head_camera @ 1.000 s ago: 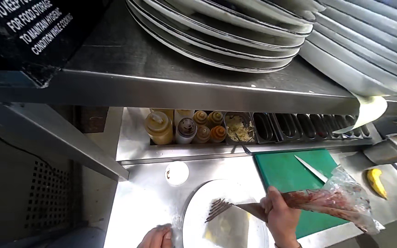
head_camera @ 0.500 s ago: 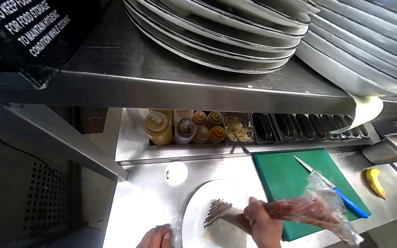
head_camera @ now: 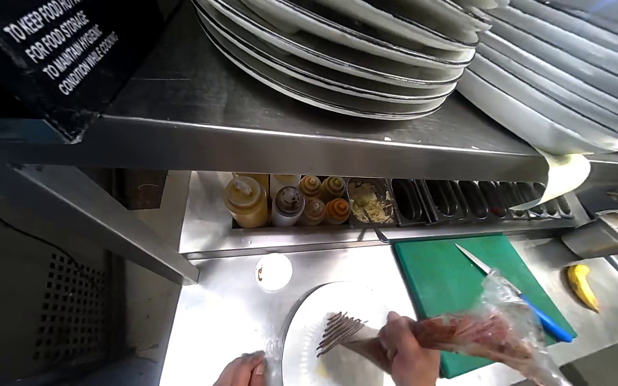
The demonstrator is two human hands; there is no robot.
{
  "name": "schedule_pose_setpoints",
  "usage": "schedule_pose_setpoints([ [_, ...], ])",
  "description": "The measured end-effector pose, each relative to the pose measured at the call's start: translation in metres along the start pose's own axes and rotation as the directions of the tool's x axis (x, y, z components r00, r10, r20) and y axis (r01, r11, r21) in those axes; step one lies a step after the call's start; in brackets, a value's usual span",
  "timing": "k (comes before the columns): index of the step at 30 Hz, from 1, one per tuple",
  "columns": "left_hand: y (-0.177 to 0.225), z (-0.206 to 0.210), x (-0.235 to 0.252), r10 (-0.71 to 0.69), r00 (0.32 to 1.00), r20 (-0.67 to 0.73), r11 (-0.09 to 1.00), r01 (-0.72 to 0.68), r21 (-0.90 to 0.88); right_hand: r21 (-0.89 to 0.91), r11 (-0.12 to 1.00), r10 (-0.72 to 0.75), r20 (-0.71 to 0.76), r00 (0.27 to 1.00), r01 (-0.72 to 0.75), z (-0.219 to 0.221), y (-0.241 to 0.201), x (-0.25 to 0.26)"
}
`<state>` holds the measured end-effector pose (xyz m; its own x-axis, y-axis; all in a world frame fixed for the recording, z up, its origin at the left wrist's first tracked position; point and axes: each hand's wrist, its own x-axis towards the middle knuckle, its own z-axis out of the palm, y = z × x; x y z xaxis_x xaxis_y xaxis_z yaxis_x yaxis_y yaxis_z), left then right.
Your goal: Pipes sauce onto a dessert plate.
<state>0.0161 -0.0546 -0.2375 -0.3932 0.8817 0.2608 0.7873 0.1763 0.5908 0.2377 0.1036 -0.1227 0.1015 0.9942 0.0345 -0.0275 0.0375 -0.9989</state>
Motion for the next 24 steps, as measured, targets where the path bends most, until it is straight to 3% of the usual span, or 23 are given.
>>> schedule_pose_setpoints([
  [6, 0.0, -0.002, 0.0, -0.003, 1.0, 0.012, 1.0, 0.003, -0.011, 0.056, 0.997, 0.038, 0.161, 0.986, -0.048, 0.027, 0.007, -0.042],
  [19, 0.0, -0.002, 0.0, -0.01, 0.999, 0.03, 1.0, 0.01, -0.017, -0.022, 0.995, -0.098, -0.186, 0.978, 0.095, -0.046, -0.006, 0.053],
  [24, -0.001, -0.001, 0.0, -0.007, 1.0, 0.026, 1.0, 0.008, -0.021, -0.014, 0.997, -0.078, -0.113, 0.991, 0.077, -0.032, -0.003, 0.031],
])
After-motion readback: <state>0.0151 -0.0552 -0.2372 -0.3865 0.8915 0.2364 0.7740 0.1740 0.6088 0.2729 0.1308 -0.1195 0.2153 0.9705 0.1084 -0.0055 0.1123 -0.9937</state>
